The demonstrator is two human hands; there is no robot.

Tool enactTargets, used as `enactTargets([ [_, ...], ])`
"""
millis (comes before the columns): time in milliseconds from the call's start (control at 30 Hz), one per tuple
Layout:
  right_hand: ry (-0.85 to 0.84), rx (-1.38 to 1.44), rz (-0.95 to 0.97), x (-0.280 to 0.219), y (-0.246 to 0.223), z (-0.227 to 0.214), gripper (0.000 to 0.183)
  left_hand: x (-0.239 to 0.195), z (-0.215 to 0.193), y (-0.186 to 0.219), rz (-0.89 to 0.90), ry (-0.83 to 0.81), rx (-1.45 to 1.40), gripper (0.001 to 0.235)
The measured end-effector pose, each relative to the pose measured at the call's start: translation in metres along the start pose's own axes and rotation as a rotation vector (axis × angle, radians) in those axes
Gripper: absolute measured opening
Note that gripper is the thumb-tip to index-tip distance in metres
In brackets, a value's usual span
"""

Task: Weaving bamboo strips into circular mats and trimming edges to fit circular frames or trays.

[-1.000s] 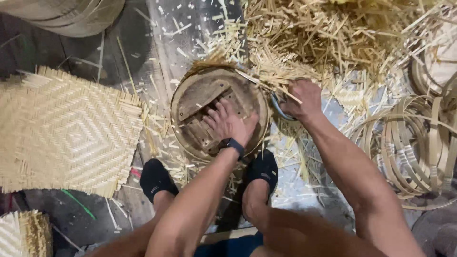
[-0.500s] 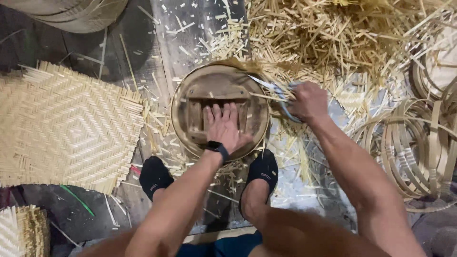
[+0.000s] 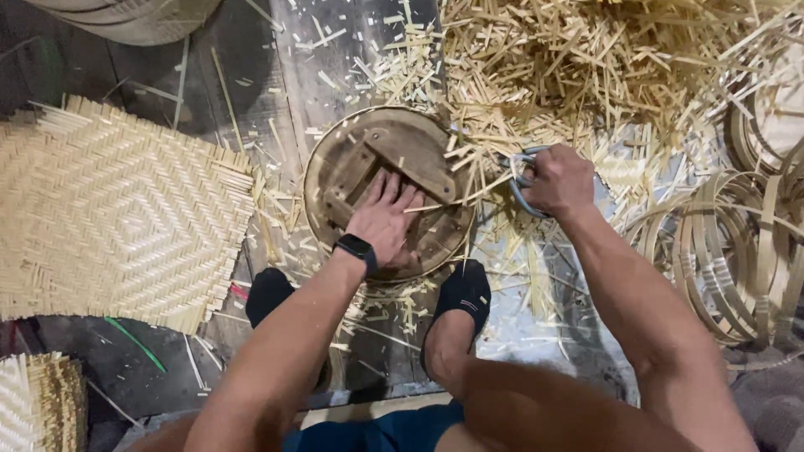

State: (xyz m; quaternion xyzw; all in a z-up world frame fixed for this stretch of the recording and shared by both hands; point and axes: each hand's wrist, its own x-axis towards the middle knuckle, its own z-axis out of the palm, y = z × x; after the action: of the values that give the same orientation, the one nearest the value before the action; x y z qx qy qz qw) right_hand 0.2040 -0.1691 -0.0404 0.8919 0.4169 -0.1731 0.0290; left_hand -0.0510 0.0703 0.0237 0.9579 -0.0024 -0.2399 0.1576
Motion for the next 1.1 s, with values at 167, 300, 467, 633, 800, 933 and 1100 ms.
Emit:
enactTargets([
  [167, 0.281, -0.106, -0.141, 0.028, -0.033, -0.013, 0.042, -0.002, -0.003, -0.002, -0.002, -0.01, 0.0, 0.111],
  [300, 0.237, -0.093, -0.174, 0.026, -0.03, -0.018, 0.034, -0.001, 0.009, -0.01, 0.071, 0.05, 0.027, 0.109],
  [467, -0.017, 0.041, 0.01, 0.007, -0.007, -0.023, 0.036, -0.009, 0.01, -0.022, 0.212, -0.056, 0.148, 0.109],
  [633, 0.182, -0.024, -0.147, 0.033, -0.039, -0.046, 0.058, -0.008, 0.008, -0.026, 0.207, -0.105, 0.111, 0.103],
  [800, 0.274, -0.06, -0.335, 0.046, -0.038, -0.013, 0.044, -0.011, 0.028, -0.041, 0.323, -0.044, 0.096, 0.093],
  [933, 0.112, 0.071, -0.169, 0.041, 0.001, 0.008, 0.03, -0.015, -0.011, -0.031, 0.297, -0.208, 0.082, 0.101],
  [1100, 0.353, -0.15, 0.094, 0.022, 0.03, 0.022, 0.058, -0.007, -0.079, -0.026, -0.034, -0.293, -0.305, 0.049],
])
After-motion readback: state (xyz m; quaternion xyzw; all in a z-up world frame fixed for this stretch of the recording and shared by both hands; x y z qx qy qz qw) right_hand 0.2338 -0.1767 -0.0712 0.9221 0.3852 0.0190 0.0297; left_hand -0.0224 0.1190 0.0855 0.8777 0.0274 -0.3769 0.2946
